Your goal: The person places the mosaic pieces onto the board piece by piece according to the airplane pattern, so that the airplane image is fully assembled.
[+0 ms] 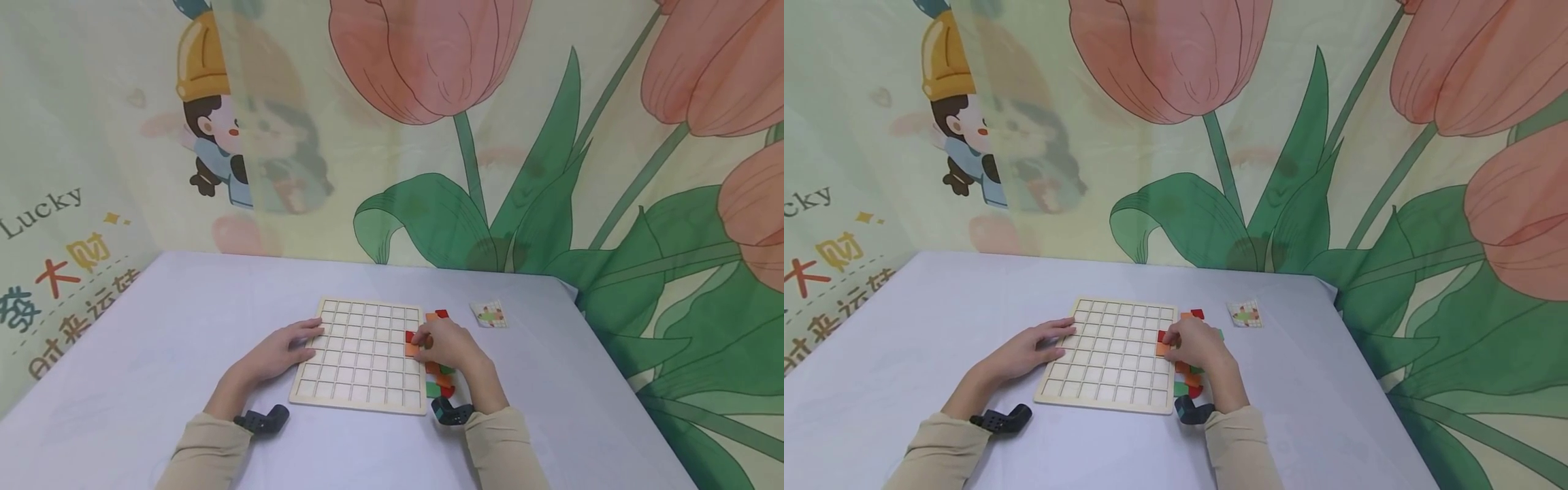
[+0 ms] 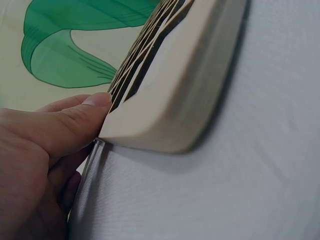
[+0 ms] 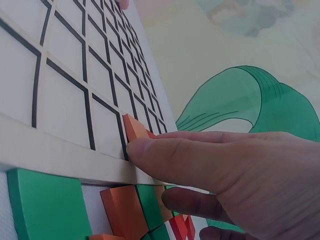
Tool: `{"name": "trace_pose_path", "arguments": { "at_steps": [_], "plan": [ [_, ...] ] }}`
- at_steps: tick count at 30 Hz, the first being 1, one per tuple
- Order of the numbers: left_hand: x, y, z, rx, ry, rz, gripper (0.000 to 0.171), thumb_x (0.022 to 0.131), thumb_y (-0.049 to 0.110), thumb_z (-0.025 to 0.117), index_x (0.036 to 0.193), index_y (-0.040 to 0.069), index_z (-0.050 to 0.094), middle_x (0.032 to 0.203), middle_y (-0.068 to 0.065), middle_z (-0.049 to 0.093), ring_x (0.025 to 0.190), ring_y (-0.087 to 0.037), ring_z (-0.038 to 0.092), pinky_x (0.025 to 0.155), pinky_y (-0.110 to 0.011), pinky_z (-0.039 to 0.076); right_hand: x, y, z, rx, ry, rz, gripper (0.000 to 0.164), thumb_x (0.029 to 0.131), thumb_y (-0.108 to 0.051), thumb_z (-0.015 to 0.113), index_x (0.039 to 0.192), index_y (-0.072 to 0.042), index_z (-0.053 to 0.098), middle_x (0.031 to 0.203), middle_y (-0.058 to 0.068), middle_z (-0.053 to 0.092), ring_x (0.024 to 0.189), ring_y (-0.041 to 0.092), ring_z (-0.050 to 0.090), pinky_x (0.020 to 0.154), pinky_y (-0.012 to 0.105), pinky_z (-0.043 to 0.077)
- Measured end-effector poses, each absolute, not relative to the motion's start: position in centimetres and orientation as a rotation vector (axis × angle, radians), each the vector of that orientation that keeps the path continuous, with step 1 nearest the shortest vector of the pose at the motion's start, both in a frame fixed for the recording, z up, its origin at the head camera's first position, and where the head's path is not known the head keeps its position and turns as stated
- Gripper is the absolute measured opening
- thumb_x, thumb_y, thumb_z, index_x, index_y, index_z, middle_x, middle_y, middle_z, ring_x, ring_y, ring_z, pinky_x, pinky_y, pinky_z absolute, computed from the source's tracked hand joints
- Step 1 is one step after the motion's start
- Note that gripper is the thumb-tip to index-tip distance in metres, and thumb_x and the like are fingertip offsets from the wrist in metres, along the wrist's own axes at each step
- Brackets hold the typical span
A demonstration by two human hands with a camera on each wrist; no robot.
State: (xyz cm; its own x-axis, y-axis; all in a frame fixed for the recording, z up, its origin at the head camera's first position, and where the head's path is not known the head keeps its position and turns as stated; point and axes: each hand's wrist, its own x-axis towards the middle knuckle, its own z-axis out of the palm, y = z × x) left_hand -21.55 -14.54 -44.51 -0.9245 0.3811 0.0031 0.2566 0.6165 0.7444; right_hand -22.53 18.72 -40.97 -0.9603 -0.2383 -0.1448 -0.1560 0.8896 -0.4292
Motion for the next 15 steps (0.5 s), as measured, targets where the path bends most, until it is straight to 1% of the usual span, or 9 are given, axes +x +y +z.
{"name": "trace_pose_path", "arguments": {
  "at_steps": [6,15],
  "plan": [
    [-21.50,-14.43,-44.58,0.540,2.678,1.191,0.048,0.091,0.021,0.061,0.137,0.008,0.051,0.153,-0.010,0.035,0.143,-0.039,0.024,0.115,-0.058,0.021,-22.41,18.87,-41.06,-0.314,2.863,-0.585,0.021,0.077,-0.026,0.079,0.097,-0.022,0.072,0.083,-0.009,0.064,0.072,0.012,0.054,0.060,0.022,0.048],
    [-21.72,-14.45,-44.37,0.561,2.708,1.148,0.049,0.092,0.024,0.061,0.137,0.009,0.051,0.152,-0.009,0.036,0.142,-0.040,0.025,0.115,-0.059,0.021,-22.33,18.74,-40.71,-0.327,2.877,-0.553,0.024,0.078,-0.024,0.078,0.101,-0.020,0.074,0.081,-0.008,0.063,0.070,0.013,0.054,0.056,0.022,0.047]
  ]
}}
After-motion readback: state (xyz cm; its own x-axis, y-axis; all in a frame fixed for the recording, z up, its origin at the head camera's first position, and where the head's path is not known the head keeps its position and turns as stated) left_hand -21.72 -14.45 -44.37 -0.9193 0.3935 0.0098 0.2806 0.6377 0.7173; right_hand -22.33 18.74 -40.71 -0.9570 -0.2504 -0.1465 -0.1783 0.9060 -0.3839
